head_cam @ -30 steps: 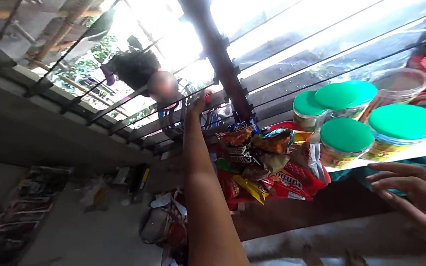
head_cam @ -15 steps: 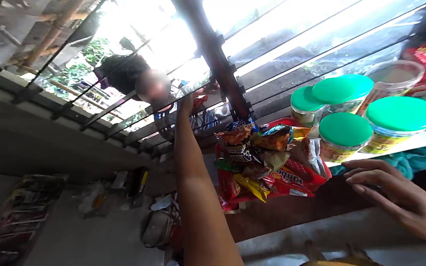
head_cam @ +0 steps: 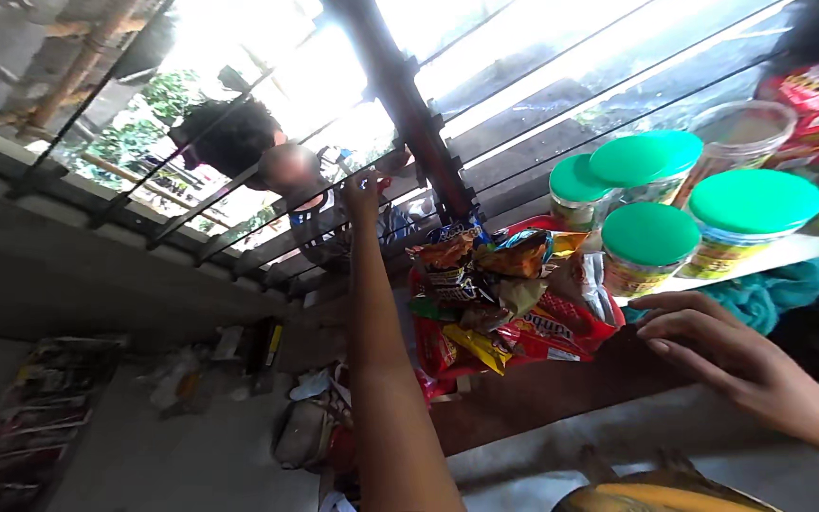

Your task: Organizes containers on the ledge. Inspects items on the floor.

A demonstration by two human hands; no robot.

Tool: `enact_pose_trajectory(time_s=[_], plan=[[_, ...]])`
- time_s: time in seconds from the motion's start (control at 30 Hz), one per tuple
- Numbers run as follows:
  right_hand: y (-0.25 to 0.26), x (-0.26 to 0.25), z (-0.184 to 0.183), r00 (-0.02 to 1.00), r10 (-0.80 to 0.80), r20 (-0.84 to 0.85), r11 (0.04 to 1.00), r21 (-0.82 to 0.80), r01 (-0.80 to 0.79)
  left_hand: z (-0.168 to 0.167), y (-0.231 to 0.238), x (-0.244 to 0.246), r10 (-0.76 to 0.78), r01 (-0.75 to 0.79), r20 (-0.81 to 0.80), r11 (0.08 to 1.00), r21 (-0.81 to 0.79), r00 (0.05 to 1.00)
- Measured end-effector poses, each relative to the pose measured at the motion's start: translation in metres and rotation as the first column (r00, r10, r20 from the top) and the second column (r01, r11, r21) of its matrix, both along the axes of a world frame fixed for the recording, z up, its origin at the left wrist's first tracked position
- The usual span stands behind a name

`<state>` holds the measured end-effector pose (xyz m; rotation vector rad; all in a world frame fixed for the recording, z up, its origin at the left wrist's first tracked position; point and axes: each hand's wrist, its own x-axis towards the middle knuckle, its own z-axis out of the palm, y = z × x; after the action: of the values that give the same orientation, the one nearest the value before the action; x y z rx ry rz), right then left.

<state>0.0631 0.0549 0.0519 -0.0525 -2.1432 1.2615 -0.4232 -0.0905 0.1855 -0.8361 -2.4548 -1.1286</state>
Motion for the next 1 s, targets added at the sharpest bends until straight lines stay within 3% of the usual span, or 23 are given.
enact_pose_trajectory(time_s=[0.17,0.27,0.37,0.43,0.5,0.57,0.63,0.73,0.8,0.87,0.9,0.93,1.0], plan=[[-0.002,0.006,0.002,1.000,0.004,0.004,1.000,0.006,-0.004,-0.004,0.013,0.004,0.207,-0.210,0.050,0.975,0.070,0.977],[0.003,0.015,0.001,1.000,-0.012,0.004,1.000,0.003,0.012,-0.005,0.016,0.008,0.241,-0.251,0.102,0.963,0.095,0.965],[0.014,0.024,0.005,0.999,-0.041,0.001,0.999,0.012,0.041,-0.008,0.003,0.023,0.252,-0.254,0.036,0.964,0.074,0.967],[0.022,0.031,0.012,0.997,-0.074,-0.005,0.997,0.027,0.074,-0.014,-0.017,0.043,0.148,-0.143,-0.034,0.983,0.118,0.988],[0.033,0.041,0.019,0.992,-0.128,-0.012,0.991,0.035,0.128,-0.029,-0.041,0.075,0.012,-0.011,-0.004,0.961,0.275,1.000],[0.047,0.051,0.027,0.978,-0.207,-0.034,0.977,0.050,0.209,-0.041,-0.059,0.125,-0.078,-0.025,0.178,0.858,0.513,0.981],[0.060,0.062,0.036,0.957,-0.289,-0.029,0.956,0.040,0.290,-0.054,-0.079,0.180,-0.130,-0.094,0.316,0.791,0.605,0.940],[0.075,0.073,0.037,0.899,-0.438,0.001,0.899,-0.031,0.438,-0.070,-0.090,0.263,-0.158,-0.086,0.337,0.791,0.606,0.928],[0.071,0.070,0.041,0.884,-0.467,0.028,0.876,-0.122,0.467,-0.070,-0.078,0.313,-0.294,0.093,0.281,0.824,0.558,0.913],[0.050,0.058,0.046,0.954,-0.291,0.071,0.900,-0.317,0.298,-0.068,-0.048,0.353,-0.490,0.348,0.219,0.809,0.473,0.844],[0.036,0.050,0.046,0.986,-0.144,0.085,0.857,-0.487,0.168,-0.069,-0.029,0.369,-0.571,0.466,0.190,0.786,0.407,0.798],[0.021,0.041,0.045,0.997,-0.002,0.075,0.741,-0.669,0.051,-0.072,-0.010,0.381,-0.623,0.562,0.152,0.768,0.308,0.768],[-0.002,0.028,0.045,0.995,0.099,0.004,0.340,-0.940,-0.030,-0.080,0.026,0.395,-0.670,0.664,0.059,0.742,0.088,0.740]])
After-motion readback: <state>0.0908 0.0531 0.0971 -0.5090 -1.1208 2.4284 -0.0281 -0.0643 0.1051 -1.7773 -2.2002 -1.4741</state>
